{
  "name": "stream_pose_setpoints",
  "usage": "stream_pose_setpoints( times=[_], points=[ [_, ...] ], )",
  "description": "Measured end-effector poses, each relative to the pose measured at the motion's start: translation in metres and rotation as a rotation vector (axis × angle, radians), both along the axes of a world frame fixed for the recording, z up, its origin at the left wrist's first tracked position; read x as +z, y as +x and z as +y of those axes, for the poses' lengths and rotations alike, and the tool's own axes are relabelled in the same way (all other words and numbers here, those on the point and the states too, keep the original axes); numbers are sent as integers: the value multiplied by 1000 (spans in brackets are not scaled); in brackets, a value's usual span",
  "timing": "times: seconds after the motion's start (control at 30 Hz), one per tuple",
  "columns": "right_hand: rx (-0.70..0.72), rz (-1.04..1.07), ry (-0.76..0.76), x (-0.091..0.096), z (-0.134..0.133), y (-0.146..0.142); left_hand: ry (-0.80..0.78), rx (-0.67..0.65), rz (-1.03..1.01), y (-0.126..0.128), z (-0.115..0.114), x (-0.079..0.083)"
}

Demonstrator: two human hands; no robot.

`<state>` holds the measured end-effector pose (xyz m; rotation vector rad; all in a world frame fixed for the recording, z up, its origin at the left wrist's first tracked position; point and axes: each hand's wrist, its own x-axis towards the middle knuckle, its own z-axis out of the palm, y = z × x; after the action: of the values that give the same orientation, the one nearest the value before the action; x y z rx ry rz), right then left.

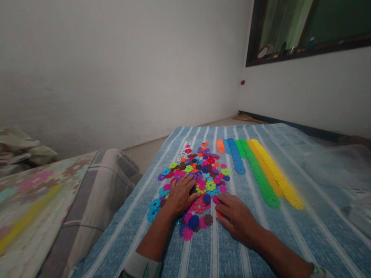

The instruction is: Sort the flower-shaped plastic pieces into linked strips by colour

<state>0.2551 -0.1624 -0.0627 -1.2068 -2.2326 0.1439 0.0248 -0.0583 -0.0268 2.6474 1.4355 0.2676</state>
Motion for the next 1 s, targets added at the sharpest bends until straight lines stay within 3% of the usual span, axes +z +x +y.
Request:
stream_pose_setpoints(
  times=[0.7, 0.83, 1.0],
  points=[
    [20, 2, -64, 6, 1, 3, 141, 57, -98, -17, 3, -4],
    [17, 7, -54, 7, 2, 2, 215, -29, -227, -10, 2, -6],
    [14, 51, -42, 4, 2, 2, 116, -77, -196, -4, -2, -5]
  ],
)
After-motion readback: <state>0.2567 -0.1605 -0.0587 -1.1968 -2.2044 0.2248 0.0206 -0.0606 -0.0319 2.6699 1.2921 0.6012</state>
